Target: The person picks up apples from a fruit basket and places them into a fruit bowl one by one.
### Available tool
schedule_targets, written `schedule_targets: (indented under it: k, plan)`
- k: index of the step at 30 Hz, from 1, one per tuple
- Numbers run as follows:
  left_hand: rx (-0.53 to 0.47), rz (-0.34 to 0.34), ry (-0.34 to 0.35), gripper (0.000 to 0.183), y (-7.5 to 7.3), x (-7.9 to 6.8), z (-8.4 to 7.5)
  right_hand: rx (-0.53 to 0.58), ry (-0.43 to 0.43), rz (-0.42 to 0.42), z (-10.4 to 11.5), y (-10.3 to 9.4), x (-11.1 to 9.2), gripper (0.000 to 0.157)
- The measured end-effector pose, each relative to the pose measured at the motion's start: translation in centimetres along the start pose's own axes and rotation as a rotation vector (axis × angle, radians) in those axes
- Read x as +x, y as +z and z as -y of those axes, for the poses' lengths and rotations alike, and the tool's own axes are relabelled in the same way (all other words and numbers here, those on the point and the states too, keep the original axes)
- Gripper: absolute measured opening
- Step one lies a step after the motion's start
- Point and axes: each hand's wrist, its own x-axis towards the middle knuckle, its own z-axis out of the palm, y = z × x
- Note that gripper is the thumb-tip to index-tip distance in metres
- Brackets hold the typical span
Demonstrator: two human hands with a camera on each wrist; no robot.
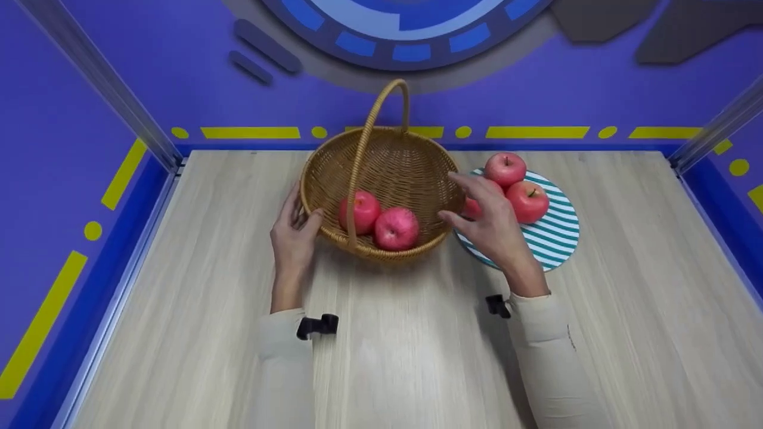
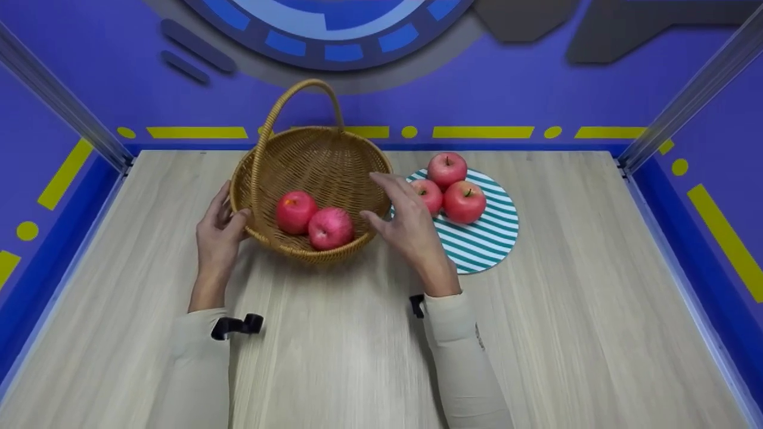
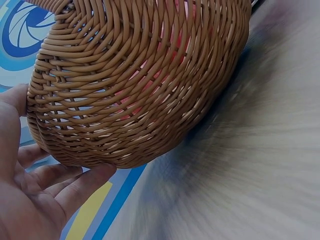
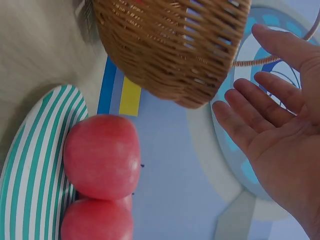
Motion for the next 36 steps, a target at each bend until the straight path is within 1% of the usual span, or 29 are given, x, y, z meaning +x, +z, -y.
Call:
schedule_targets:
  k: [5, 12, 16, 19, 26, 31, 36]
  plan:
    - [0.007, 0.002, -0.005, 0.065, 0.0, 0.0, 0.0, -0.016, -0.034, 0.064, 0.4, 0.2, 0.5, 0.069]
    - [0.012, 0.003, -0.006, 0.066, -0.1, -0.1, -0.1, -0.030, 0.005, 0.219, 0.9, 0.9, 1.2, 0.068]
    - [0.016, 0.006, -0.005, 0.066, 0.0, 0.0, -0.2, -0.026, -0.031, 0.291, 0.9, 1.7, 1.6, 0.063]
    - [0.021, 0.007, -0.003, 0.067, 0.0, 0.0, -0.3, -0.043, -0.059, 0.342, 0.9, 2.2, 2.0, 0.061]
    - [0.016, 0.004, 0.006, 0.064, 0.1, 0.1, -0.2, -0.118, -0.078, 0.472, 1.3, 2.7, 3.2, 0.063]
    - [0.011, 0.003, 0.011, 0.064, 0.1, 0.0, -0.2, -0.127, -0.103, 0.546, 1.2, 3.1, 3.9, 0.063]
    - [0.026, 0.005, 0.027, 0.066, 0.2, -0.2, -0.2, -0.144, -0.138, 0.601, 1.1, 3.5, 4.2, 0.065]
